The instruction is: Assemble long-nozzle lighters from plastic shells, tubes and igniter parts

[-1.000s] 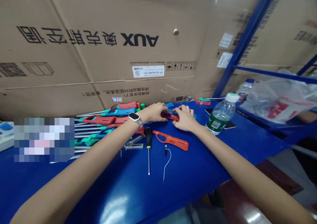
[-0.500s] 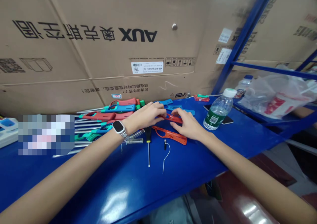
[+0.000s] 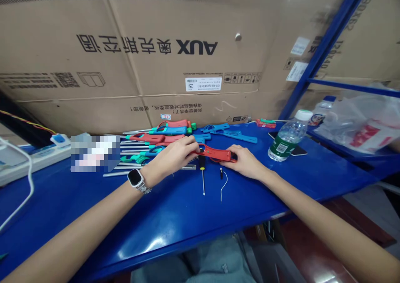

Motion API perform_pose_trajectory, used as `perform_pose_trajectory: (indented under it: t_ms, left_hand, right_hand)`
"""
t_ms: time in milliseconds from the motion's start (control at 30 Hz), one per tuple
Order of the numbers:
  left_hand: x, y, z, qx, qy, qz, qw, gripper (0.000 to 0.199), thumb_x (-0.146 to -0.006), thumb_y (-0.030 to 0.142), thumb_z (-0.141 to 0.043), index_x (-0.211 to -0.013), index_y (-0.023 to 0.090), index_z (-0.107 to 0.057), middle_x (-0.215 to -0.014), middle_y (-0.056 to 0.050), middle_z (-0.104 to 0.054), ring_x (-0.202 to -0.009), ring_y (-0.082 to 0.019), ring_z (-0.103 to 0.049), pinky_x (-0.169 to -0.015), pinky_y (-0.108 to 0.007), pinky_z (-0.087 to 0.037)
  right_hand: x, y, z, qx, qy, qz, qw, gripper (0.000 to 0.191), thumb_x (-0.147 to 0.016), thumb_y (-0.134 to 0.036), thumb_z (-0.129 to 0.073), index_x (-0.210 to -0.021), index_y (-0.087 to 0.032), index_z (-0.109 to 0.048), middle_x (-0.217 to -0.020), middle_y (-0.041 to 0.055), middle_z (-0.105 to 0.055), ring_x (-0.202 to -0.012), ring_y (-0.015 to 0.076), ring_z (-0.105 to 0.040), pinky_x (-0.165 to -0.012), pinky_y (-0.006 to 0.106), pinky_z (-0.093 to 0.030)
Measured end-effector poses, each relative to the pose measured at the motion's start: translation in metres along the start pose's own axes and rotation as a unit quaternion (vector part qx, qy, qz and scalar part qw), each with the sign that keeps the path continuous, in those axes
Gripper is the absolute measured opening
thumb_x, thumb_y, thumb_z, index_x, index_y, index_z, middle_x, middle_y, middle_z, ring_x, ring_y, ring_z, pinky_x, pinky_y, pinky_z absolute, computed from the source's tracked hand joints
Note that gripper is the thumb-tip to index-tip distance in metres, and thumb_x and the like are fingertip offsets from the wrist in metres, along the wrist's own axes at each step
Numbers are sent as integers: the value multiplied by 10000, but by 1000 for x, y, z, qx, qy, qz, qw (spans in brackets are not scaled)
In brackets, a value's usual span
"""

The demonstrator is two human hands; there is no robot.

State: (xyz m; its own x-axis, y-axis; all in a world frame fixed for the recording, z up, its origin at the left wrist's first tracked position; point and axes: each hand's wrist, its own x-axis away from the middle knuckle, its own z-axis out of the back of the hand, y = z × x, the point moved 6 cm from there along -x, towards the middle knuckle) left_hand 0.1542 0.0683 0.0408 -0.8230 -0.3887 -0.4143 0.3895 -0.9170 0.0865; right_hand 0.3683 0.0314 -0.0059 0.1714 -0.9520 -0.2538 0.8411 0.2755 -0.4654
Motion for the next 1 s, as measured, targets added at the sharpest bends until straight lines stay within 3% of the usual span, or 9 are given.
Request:
perform_pose_trajectory:
  t_ms: [100, 267, 333, 433, 533, 733, 800, 867, 1000]
  left_hand:
    - [6, -2, 3, 16, 22, 20, 999, 184, -1053, 258, -483, -1017, 188, -649, -1015, -67, -638, -910, -204, -661, -779, -324, -539]
    - [42, 3, 15, 6, 21, 18, 1000, 181, -1058, 266, -492, -1019, 199, -656, -1028, -68, -672, -955, -217, -661, -812, -340, -531]
    - [64, 3, 18, -4, 17, 33, 999, 154, -1051, 267, -522, -1011, 208, -658, -1014, -58, -683, -943, -216, -658, -808, -342, -510]
    - [90, 6, 16, -9, -17, 48, 999, 104, -1027, 276, -589, -997, 221, -673, -999, -39, -693, -951, -219, -648, -822, -353, -473]
    - [104, 11, 15, -1, -31, 49, 998, 100, -1006, 315, -635, -1042, 240, -690, -1044, -35, -705, -979, -222, -639, -853, -373, -459]
    - [122, 14, 65, -12, 170, 50, 984, 116, -1004, 328, -614, -1030, 224, -659, -1013, -59, -677, -967, -208, -630, -873, -372, -512]
    - [128, 7, 71, -18, 147, 73, 986, 234, -978, 372, -662, -1157, 224, -638, -1144, -87, -674, -1100, -243, -616, -957, -416, -508]
    - [134, -2, 66, -8, 80, 99, 992, 375, -950, 424, -706, -1256, 229, -608, -1249, -98, -668, -1192, -275, -599, -1028, -469, -480]
    - [146, -17, 47, 31, -2, 149, 988, 368, -950, 420, -716, -1259, 244, -622, -1230, -67, -705, -1164, -274, -638, -1050, -494, -465]
  right_hand:
    - [-6, 11, 9, -56, 34, -37, 997, 192, -855, -322, -755, -994, -193, -727, -947, 67, -755, -815, 229, -691, -748, 369, -514]
    - [-10, 13, 25, -149, 116, -78, 979, 389, -854, -533, -718, -1041, -193, -738, -672, 23, -694, -593, 215, -632, -575, 351, -479]
    - [-15, -8, 21, -183, 113, -37, 976, 390, -852, -536, -722, -1058, -205, -740, -716, 30, -714, -621, 213, -640, -604, 361, -499]
    - [-25, -58, 5, -188, 89, 63, 976, 290, -883, -431, -724, -1077, -216, -736, -1021, 75, -767, -817, 215, -688, -762, 384, -544]
    - [-38, -105, -16, -143, 40, 147, 978, 212, -897, -350, -731, -1062, -218, -745, -1046, 66, -757, -892, 211, -684, -820, 378, -531]
    - [-50, -147, -47, -90, -28, 204, 974, 171, -909, -298, -742, -1047, -195, -740, -1029, 65, -760, -931, 214, -682, -843, 370, -513]
    - [-47, -157, -56, -68, -51, 216, 973, 181, -908, -305, -751, -1049, -192, -741, -1049, 73, -758, -963, 227, -679, -873, 389, -509]
    - [-42, -167, -66, -41, -73, 232, 969, 194, -907, -321, -759, -1049, -190, -743, -1050, 79, -751, -997, 244, -665, -895, 411, -501]
    - [-35, -178, -81, -20, -100, 255, 962, 200, -915, -326, -753, -1066, -197, -731, -1068, 78, -743, -1064, 265, -636, -935, 442, -481]
